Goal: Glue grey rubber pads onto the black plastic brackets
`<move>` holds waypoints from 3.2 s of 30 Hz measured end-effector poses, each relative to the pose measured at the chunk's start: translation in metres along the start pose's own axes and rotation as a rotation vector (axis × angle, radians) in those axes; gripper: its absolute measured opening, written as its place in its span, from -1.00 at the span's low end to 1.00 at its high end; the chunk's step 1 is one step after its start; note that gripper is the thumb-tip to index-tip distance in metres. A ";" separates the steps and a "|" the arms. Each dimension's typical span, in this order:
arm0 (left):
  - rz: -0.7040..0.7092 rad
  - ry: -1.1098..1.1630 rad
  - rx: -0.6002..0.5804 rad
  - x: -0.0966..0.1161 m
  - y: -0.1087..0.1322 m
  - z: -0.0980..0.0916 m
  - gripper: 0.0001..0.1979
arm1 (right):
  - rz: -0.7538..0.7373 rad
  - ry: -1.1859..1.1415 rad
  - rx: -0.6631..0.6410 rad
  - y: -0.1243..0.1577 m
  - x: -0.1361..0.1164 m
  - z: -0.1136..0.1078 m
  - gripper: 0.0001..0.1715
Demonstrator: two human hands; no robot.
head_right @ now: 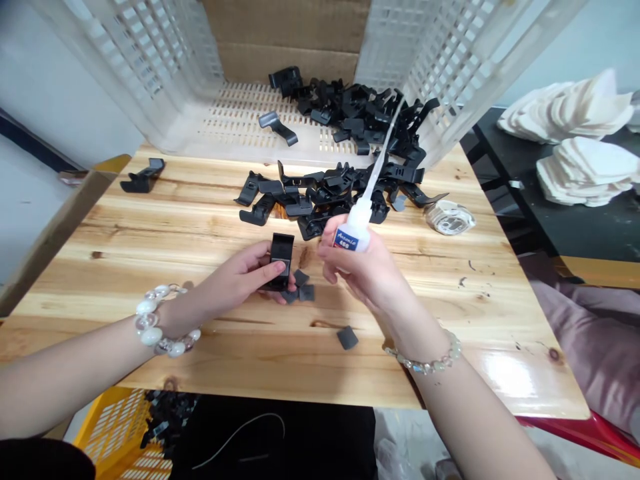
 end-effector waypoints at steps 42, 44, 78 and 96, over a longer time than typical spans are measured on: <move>-0.141 -0.059 -0.112 -0.003 0.000 0.008 -0.73 | -0.194 0.923 0.094 0.003 0.010 0.017 -0.89; -0.140 -0.061 -0.109 -0.002 0.000 0.008 -0.72 | -0.212 0.945 0.100 0.004 0.011 0.017 -0.89; -0.101 -0.134 -0.108 -0.004 0.001 0.010 -0.70 | 0.012 0.314 0.147 -0.005 0.031 0.012 -0.66; 0.028 -0.743 0.528 0.070 0.022 -0.075 -0.79 | -0.207 0.226 0.295 -0.004 -0.007 -0.026 -0.72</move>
Point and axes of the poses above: each hand's wrist, its own y-axis away from the middle knuckle, its own z-axis out of the palm, x = y × z, the point moved 3 cm from there along -y, towards the middle knuckle, and after that the axes turned 15 degrees about -x, right-handed, at the moved point
